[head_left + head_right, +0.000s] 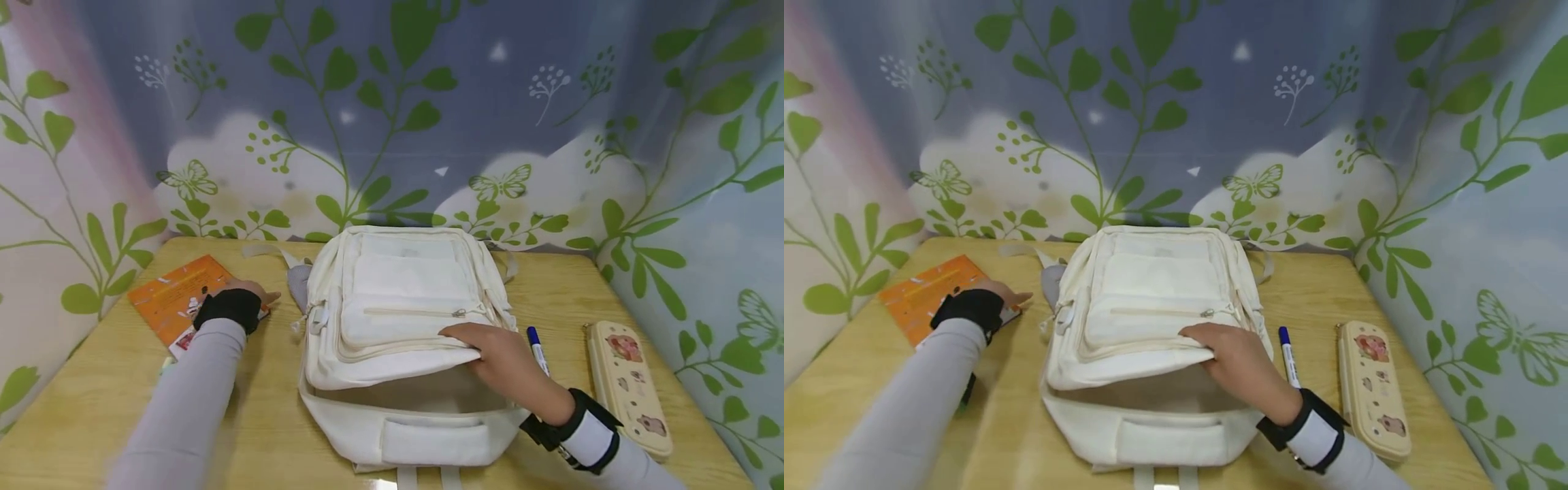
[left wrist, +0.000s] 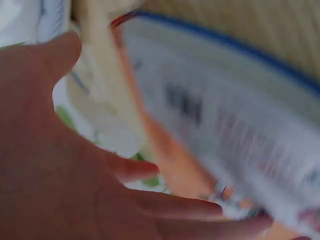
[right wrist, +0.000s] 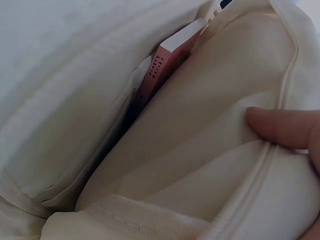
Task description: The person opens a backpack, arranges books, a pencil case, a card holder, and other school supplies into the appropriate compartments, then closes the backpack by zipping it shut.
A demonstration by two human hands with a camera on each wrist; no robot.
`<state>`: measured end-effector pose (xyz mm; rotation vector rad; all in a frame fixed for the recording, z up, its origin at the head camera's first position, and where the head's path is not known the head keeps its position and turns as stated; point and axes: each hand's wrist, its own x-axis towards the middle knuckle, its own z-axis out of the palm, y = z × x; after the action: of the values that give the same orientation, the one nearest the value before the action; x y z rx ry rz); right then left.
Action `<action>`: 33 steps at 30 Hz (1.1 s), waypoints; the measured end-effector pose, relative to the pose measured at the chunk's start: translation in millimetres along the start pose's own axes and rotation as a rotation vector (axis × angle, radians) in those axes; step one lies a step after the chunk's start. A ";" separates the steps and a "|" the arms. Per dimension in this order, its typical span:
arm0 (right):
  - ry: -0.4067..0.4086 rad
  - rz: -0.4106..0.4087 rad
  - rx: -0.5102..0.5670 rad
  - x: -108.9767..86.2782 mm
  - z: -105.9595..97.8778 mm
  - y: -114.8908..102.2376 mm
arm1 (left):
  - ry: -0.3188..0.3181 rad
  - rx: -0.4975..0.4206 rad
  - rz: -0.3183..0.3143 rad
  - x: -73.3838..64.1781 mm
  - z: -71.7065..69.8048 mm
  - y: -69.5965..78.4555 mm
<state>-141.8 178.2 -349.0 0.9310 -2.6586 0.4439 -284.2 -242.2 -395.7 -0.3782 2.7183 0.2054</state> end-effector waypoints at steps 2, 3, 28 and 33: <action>-0.005 0.007 0.004 0.5 0.3 -0.7 | -0.035 -0.006 0.016 -2.5 5.4 0.8; -0.007 0.010 0.007 0.7 0.5 -0.8 | -0.044 -0.011 0.010 -7.1 5.5 2.9; -0.002 0.042 0.066 -5.5 7.7 -3.2 | -0.044 0.020 0.041 -26.8 -3.1 3.6; -0.020 0.048 0.068 -2.2 3.3 -3.1 | 0.043 -0.078 0.060 -27.0 -12.6 -6.5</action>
<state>-138.7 175.9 -352.2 0.8972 -2.7040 0.5413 -262.8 -244.7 -374.1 -0.3261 2.7719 0.3246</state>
